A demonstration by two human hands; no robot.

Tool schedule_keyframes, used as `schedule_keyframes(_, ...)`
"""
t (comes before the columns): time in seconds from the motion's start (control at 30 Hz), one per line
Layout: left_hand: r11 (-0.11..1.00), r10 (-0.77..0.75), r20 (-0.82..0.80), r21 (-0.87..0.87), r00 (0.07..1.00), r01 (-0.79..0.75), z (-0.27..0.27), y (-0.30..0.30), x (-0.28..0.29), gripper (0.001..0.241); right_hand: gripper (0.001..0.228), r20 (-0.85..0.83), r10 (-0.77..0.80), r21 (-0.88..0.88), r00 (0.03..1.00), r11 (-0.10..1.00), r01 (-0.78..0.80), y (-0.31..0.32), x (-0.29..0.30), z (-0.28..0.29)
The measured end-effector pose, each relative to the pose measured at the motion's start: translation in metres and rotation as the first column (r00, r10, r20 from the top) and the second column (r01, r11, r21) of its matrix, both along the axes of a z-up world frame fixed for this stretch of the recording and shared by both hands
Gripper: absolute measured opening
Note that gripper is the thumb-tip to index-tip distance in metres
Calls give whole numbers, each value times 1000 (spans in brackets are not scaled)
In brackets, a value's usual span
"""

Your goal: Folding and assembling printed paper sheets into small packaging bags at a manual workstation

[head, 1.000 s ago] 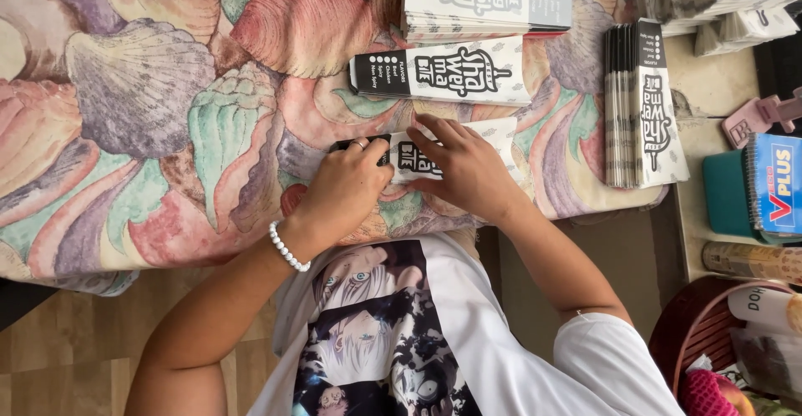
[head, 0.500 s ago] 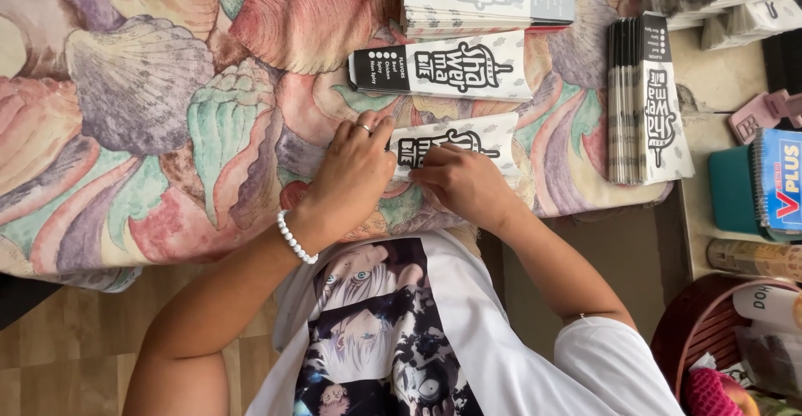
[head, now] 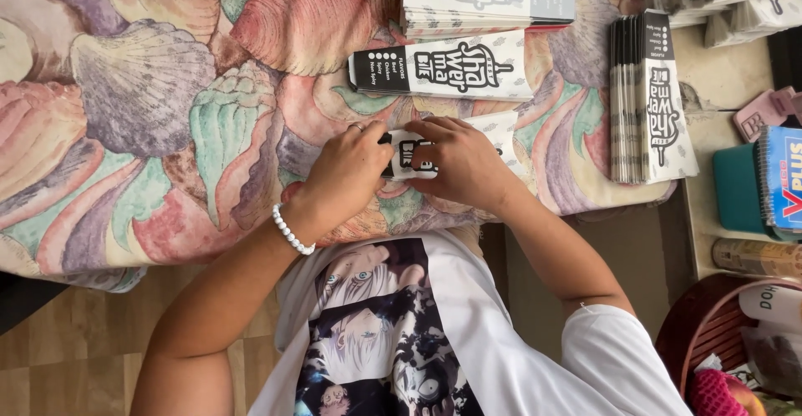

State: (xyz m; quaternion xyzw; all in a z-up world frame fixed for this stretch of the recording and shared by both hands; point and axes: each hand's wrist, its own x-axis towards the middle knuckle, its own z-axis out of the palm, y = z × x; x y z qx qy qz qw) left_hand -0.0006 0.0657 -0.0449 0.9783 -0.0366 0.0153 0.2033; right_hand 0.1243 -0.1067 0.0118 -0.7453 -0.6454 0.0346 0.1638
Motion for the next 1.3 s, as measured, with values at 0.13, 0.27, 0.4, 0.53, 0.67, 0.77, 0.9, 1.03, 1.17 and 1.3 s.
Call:
schedule_keyframes(0.13,999,4,-17,-35,1000,-4,45,2,-1,36,21,-12,-6,-35,1000,999,6,2,2,-1)
schedule_keyframes(0.27,999,30,-32,-22,999,-31,57,-1,1,61,24,-19,-8,-61,1000,998,7,2,5,-3)
schedule_keyframes(0.4,967,175,-55,197,983,-161,64,-6,-4,85,31,15,5,-91,1000,996,-3,5,4,-3)
schedule_keyframes(0.53,966,179,-48,201,983,-166,31,0,0,70,41,-20,3,-129,1000,992,-6,8,3,26)
schedule_keyframes(0.67,980,171,-79,115,982,-161,15,4,6,63,113,30,-166,-482,986,861,160,-7,12,60)
schedule_keyframes(0.77,982,164,-94,113,982,-154,20,5,5,60,124,65,-227,-547,972,806,226,-27,30,57)
schedule_keyframes(0.9,980,173,-120,122,978,-159,24,5,4,59,120,36,-215,-521,976,829,202,-41,42,43)
schedule_keyframes(1.03,982,155,-130,128,979,-139,3,9,6,56,125,52,-224,-531,973,819,217,-45,47,33)
schedule_keyframes(1.17,985,136,-126,122,983,-121,18,13,6,57,123,53,-234,-525,971,821,227,-44,49,35)
schedule_keyframes(1.3,985,144,-127,112,981,-130,22,10,4,53,120,68,-224,-519,972,825,226,-42,53,36)
